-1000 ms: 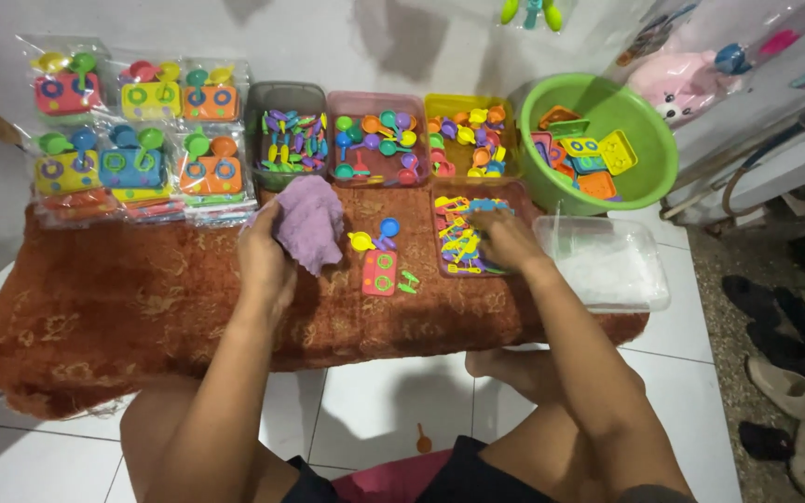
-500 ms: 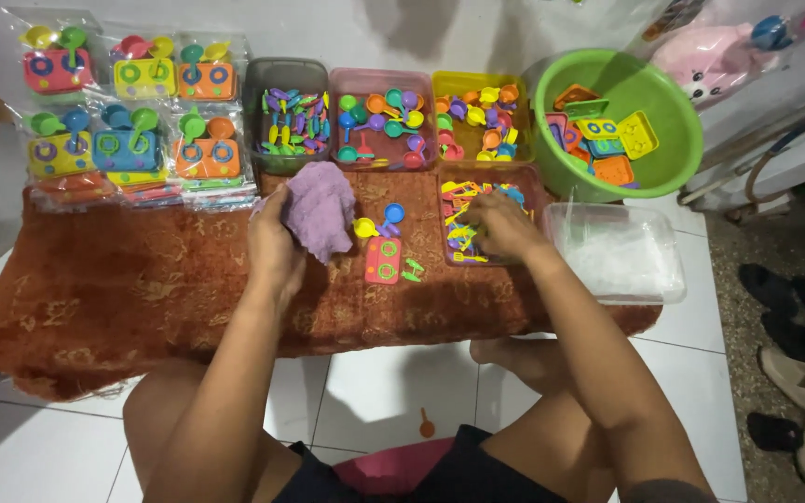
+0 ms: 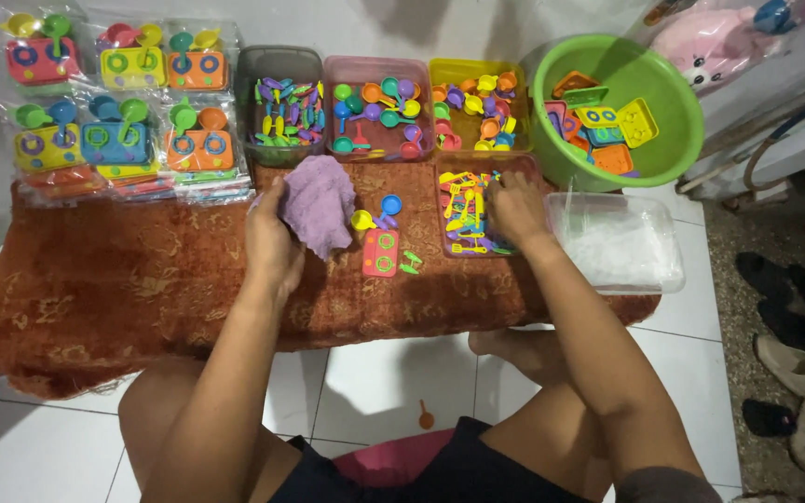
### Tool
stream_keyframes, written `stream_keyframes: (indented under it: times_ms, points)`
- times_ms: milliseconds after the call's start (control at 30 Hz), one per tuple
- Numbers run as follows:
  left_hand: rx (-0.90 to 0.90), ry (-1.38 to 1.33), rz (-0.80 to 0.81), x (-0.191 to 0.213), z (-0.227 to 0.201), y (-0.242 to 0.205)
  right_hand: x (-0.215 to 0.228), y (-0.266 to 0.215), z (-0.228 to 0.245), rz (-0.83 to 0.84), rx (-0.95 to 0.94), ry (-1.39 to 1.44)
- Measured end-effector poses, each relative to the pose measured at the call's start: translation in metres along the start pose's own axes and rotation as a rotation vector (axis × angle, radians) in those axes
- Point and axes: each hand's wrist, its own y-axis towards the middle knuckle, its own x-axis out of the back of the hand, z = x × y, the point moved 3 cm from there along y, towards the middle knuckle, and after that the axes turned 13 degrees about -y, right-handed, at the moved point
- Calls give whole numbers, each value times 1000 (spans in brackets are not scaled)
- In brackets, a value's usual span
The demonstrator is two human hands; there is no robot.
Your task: Cleaning small plastic toy pieces with a cloth and wrapping them in protective material before organizing them into containers.
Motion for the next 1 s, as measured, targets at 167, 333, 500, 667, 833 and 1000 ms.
stream_keyframes:
  times_ms: [167,333,500,667,833,1000]
  points:
    - [7,18,6,7,4,6,10,-7,16,419,34,365]
    - [9,38,16,13,10,12,71,0,22,473,42,324]
    - [8,35,15,7,7,3,38,2,-2,396,-107,232]
    - [11,43,10,2,7,1,67,9,2,296,-139,247]
    - [15,60,14,2,10,2,81,11,26,142,153,385]
    - [11,38,3,1,6,0,48,14,11,542,-9,98]
